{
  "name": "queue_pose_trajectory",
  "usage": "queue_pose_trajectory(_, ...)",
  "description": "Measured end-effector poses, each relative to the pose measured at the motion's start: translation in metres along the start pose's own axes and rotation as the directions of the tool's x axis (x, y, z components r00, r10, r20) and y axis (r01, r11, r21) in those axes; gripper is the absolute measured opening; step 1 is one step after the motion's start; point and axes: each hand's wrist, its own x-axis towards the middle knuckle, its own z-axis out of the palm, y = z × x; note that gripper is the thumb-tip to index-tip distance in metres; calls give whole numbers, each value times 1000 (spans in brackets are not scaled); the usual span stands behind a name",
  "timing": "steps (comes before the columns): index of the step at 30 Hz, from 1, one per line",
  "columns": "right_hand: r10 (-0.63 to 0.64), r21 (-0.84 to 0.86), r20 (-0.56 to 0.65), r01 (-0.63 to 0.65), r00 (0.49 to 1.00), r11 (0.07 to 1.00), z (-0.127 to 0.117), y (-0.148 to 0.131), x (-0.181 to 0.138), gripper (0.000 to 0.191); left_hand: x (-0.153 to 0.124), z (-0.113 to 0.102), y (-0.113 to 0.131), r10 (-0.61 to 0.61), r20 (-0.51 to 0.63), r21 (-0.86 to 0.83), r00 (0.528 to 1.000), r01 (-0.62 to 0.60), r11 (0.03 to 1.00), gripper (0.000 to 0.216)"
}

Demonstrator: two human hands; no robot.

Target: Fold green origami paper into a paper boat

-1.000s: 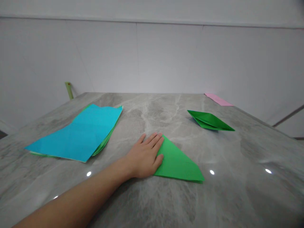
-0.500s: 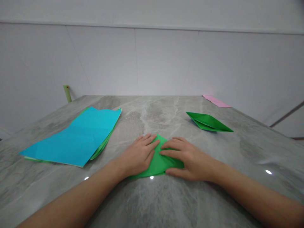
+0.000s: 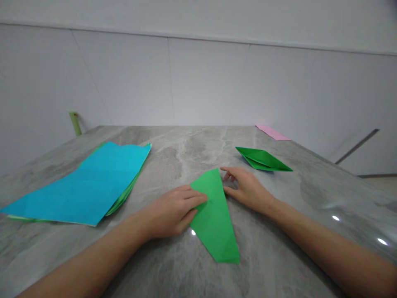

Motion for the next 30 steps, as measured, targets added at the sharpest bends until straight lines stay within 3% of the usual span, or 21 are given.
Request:
queue_pose_trajectory(4, 11, 115, 22, -13, 1000, 993, 3, -7, -1, 42, 1, -2, 1, 4, 3, 39, 1000, -4, 999, 34)
queue_pose_trajectory(8, 18, 238, 12, -20, 1000, 971, 7, -11, -4, 54, 1, -1, 1, -12, 21, 66, 1000, 11, 998, 35)
queue_pose_trajectory(13, -50, 329, -31, 57, 998, 942, 6, -17, -6, 59, 0, -1, 4, -27, 37, 84, 999, 23, 996, 38)
queue_pose_trajectory(18, -118, 369, -26, 119, 993, 922, 5, -25, -10, 68, 1, -2, 4, -46, 42, 66, 998, 43, 997, 38)
queue_pose_trajectory(24, -191, 349, 77, 153, 979, 924, 6, -30, -14, 68, 4, -3, 5, -47, 8, -8, 999, 47, 999, 33)
queue_pose_trajectory(30, -193, 297, 75, 163, 978, 941, 8, -24, -13, 67, 2, -1, 4, -172, 28, -60, 985, 173, 983, 39)
